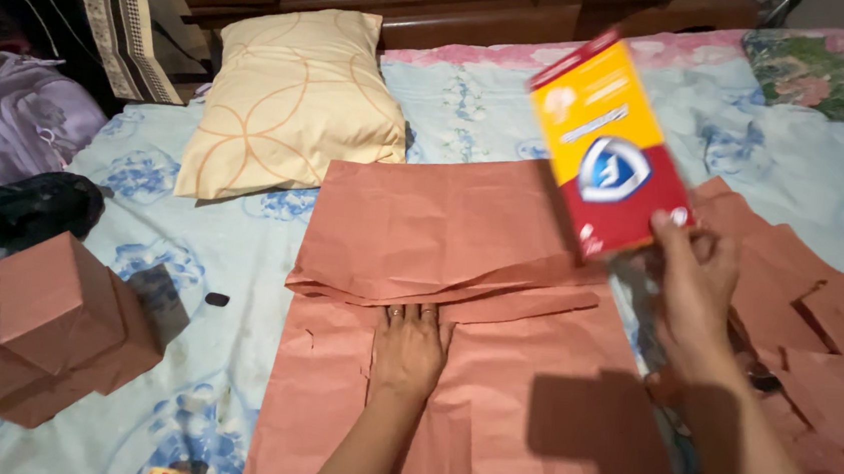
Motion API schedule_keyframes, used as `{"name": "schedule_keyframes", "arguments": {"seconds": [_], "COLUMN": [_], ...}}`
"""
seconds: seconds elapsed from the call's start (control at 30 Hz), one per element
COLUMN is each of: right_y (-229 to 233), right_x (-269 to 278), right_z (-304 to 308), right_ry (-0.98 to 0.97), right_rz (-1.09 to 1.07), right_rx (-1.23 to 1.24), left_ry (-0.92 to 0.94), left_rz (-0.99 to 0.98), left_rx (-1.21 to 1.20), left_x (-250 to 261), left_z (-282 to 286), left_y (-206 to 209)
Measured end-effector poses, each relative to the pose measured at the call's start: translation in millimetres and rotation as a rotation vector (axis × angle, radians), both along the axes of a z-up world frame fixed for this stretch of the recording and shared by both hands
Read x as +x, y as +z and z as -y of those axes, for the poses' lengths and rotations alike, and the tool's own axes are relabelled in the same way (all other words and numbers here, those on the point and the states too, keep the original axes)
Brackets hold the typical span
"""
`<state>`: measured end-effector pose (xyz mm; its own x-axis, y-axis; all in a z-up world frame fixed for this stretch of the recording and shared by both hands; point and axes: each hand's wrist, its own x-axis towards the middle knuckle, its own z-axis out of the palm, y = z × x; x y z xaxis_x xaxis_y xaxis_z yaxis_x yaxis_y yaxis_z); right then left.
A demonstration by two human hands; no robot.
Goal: The person wraps a small rectangular box with pink paper on a bed. They fold the paper around the box, cut excess with scissors, and secure the folds with tape. The wrapped box is placed aside, and the person begins wrapping a second box.
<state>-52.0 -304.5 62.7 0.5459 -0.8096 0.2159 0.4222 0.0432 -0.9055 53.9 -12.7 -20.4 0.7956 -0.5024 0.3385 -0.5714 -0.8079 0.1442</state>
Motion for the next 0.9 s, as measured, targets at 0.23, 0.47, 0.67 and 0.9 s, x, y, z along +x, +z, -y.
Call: {"name": "schedule_keyframes", "arguments": {"seconds": [0.23, 0.47, 0.67, 0.9], "right_y": [-31, -64, -45, -51], "right_x": [-73, -80, -95, -90], "right_z": [-71, -71, -79, -83], "right_ry": [0.413, 0.419, 0.411, 0.407], "right_rz": [-0.393, -0.507, -0.453, -0.413], "right_rx": [0.487, 0.285, 0.385, 0.324], "left_ry": [0.260, 0.470, 0.433, 0.279], "left_rz": [-0.055, -0.140, -0.299, -0.366], "left_rx": [0.177, -0.023, -0.338, -0.291], "left_x": [-29, -51, -27, -45], "left_z": [-31, -88, -126, -132], "left_y": [11, 19, 37, 41]}}
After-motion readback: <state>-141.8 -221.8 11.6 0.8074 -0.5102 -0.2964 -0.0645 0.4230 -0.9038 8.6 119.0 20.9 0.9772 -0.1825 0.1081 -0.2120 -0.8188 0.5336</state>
